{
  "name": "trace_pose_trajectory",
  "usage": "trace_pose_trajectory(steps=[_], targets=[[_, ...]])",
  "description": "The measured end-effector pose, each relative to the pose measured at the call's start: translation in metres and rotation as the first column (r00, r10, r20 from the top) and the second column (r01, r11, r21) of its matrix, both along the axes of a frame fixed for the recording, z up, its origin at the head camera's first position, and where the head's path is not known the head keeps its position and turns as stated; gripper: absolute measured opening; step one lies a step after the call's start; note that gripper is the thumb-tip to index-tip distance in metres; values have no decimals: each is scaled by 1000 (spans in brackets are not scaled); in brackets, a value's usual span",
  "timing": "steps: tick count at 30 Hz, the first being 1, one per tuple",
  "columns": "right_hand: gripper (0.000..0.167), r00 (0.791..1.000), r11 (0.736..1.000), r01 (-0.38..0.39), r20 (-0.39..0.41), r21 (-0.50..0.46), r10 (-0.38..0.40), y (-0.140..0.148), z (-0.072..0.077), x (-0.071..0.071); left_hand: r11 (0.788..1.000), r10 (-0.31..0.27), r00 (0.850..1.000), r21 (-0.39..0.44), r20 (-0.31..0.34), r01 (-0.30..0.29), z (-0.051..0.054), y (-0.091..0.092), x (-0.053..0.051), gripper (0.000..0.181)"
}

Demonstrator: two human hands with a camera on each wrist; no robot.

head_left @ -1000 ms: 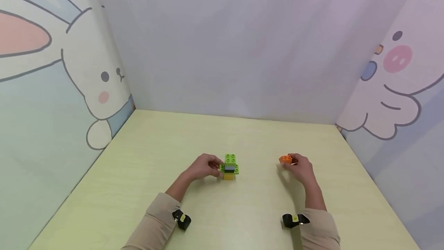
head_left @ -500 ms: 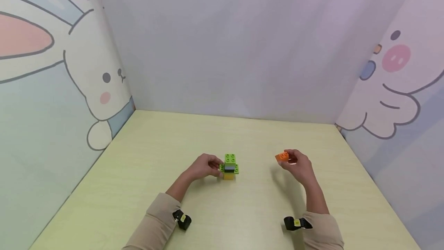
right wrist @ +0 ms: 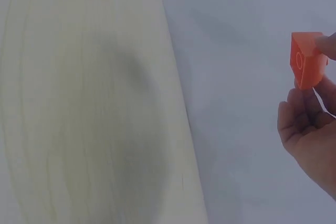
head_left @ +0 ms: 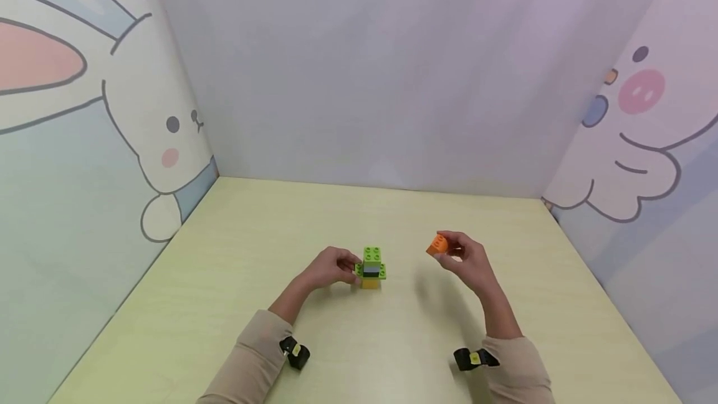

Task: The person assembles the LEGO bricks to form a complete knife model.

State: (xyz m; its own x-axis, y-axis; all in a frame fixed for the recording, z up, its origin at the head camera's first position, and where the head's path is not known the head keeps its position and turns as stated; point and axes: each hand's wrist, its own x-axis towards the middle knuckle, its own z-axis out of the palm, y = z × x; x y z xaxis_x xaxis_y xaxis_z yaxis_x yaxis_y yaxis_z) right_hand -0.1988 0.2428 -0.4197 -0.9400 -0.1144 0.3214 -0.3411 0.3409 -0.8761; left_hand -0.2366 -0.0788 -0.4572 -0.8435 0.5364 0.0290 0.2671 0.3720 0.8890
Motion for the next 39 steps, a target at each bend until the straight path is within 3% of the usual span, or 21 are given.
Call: trace_pose_trajectory(steps=[5,12,16,19,21,28,39], targets=[[32,998,996,-62,-18,-60,61,-13,15,4,1000,-8,1000,5,5,8,-1,0,-1,33],[28,987,987,-147,-68,-64,143,-33,30,7,1000,-13,1000,15,3,13,1,2,-1,33],[29,981,980,-186,-69,-70,181,-42,32,6,1000,-13,1000,7,2,13,2,4,0,33],[29,976,974,-213,-71,-82,208,-48,33,4,1000,-10,1000,5,9,10,12,6,5,32],[29,972,970,-229,-67,-88,223,-51,33,3,1000,-11,1000,4,15,11,12,6,5,32],[28,962,961,-271,-37,-54,269,-66,33,-2,1000,-6,1000,3,7,6,-2,6,-3,34],[28,945,946,-324,-47,10,324,-83,36,-7,1000,-5,1000,10,30,5,2,7,0,32]])
